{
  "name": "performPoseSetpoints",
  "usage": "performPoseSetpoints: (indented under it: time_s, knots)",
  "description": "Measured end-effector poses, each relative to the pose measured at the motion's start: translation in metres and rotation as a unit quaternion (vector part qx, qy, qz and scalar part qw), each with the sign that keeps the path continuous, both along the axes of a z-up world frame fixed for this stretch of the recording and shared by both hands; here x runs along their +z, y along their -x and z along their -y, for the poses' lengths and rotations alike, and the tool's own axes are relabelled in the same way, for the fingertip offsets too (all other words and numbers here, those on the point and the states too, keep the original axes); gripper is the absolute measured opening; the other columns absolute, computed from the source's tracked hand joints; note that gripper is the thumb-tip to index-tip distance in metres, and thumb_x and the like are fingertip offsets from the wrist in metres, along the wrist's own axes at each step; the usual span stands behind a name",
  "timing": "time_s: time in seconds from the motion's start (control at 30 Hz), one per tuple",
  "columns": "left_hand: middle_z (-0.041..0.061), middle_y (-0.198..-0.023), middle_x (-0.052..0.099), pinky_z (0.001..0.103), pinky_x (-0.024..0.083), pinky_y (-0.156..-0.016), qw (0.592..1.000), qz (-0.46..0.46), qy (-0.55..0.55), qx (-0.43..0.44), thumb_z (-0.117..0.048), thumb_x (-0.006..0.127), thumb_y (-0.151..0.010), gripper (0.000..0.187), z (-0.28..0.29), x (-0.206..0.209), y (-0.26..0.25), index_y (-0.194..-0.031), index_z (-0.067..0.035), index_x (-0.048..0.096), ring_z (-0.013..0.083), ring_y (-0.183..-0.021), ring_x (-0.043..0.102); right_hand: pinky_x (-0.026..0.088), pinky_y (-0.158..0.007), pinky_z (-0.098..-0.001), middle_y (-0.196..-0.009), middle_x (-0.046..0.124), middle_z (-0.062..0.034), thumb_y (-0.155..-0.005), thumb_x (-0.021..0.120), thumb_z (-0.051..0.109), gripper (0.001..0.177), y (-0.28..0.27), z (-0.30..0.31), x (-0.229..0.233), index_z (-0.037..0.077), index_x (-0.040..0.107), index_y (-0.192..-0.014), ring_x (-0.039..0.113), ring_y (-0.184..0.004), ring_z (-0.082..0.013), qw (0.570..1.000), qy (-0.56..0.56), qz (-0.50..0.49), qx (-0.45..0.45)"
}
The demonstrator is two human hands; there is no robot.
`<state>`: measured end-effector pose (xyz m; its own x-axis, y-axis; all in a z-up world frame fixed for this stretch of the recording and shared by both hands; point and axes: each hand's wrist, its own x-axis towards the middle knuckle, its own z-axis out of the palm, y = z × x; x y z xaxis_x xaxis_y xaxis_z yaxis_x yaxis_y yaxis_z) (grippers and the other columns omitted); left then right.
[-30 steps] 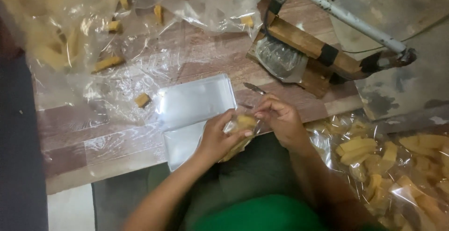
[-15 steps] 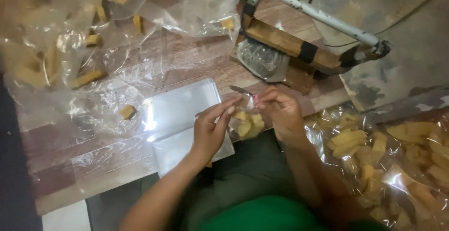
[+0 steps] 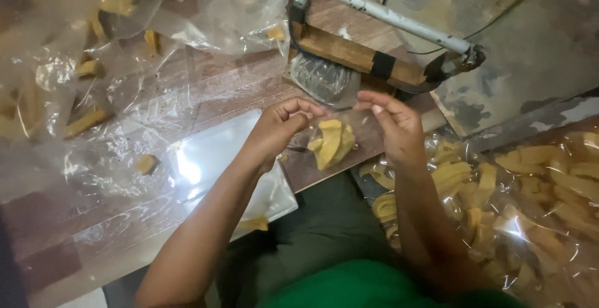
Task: Manually picking up food items and placing them into small plastic bags for packaging.
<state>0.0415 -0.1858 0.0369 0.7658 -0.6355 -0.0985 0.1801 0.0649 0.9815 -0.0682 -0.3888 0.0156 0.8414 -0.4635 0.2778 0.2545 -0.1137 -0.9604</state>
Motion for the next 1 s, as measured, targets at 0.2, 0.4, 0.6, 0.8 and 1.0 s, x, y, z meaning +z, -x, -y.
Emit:
performPoseSetpoints:
  time_s: [0.2, 0.4, 0.6, 0.8, 1.0]
  knots:
    - [0.014, -0.108, 0.078, 0.039, 0.061, -0.084, 0.961, 0.267, -0.066, 0.016, -0.002, 0.069, -0.091, 0.036, 0.020, 0.022, 0.005, -0.126, -0.013, 0.071, 0.0299, -0.105, 0.074, 0.048, -0.092, -0.0406, -0.094, 0.065, -0.0106, -0.094, 0.077, 0.017, 0.013, 0.004, 0.058, -0.027, 0.009, 0.081, -0.104, 0.065, -0.097, -0.0271, 0.941, 0.339, 0.005, -0.012]
    - [0.020, -0.068, 0.064, 0.054, 0.053, -0.094, 0.762, 0.613, -0.172, 0.118, -0.005, 0.066, -0.092, 0.006, 0.059, 0.019, -0.029, -0.086, -0.004, 0.065, 0.0441, -0.078, 0.070, 0.050, -0.084, -0.0400, -0.089, 0.070, -0.0093, -0.108, 0.067, 0.017, 0.015, -0.018, 0.058, -0.018, 0.004, 0.075, -0.105, 0.068, -0.088, -0.0266, 0.939, 0.324, 0.033, -0.115]
    - [0.003, -0.099, 0.071, 0.030, 0.063, -0.077, 0.987, 0.052, -0.041, 0.148, -0.021, 0.059, -0.099, 0.012, 0.114, 0.036, -0.057, -0.099, -0.011, 0.066, 0.0164, -0.086, 0.070, 0.057, -0.070, -0.0262, -0.082, 0.070, -0.0073, -0.097, 0.068, 0.008, 0.004, -0.073, 0.029, -0.003, 0.005, 0.068, -0.095, 0.063, -0.069, -0.0151, 0.951, -0.105, 0.175, -0.232]
    - [0.003, -0.101, 0.076, 0.023, 0.055, -0.069, 0.981, -0.043, -0.009, 0.190, -0.024, 0.066, -0.094, 0.019, 0.120, 0.046, -0.055, -0.103, -0.010, 0.074, 0.0119, -0.078, 0.065, 0.058, -0.060, -0.0271, -0.078, 0.070, -0.0074, -0.093, 0.074, 0.007, 0.006, -0.088, 0.033, -0.003, 0.004, 0.070, -0.089, 0.066, -0.068, -0.0156, 0.928, -0.177, 0.225, -0.238]
    - [0.003, -0.084, 0.069, 0.022, 0.048, -0.052, 0.978, -0.067, 0.055, 0.187, -0.019, 0.068, -0.096, 0.016, 0.120, 0.047, -0.055, -0.104, -0.006, 0.072, 0.0094, -0.058, 0.053, 0.056, -0.059, -0.0275, -0.077, 0.066, -0.0044, -0.094, 0.073, 0.008, 0.007, -0.088, 0.031, -0.001, 0.003, 0.071, -0.089, 0.058, -0.066, -0.0138, 0.927, -0.158, 0.250, -0.231]
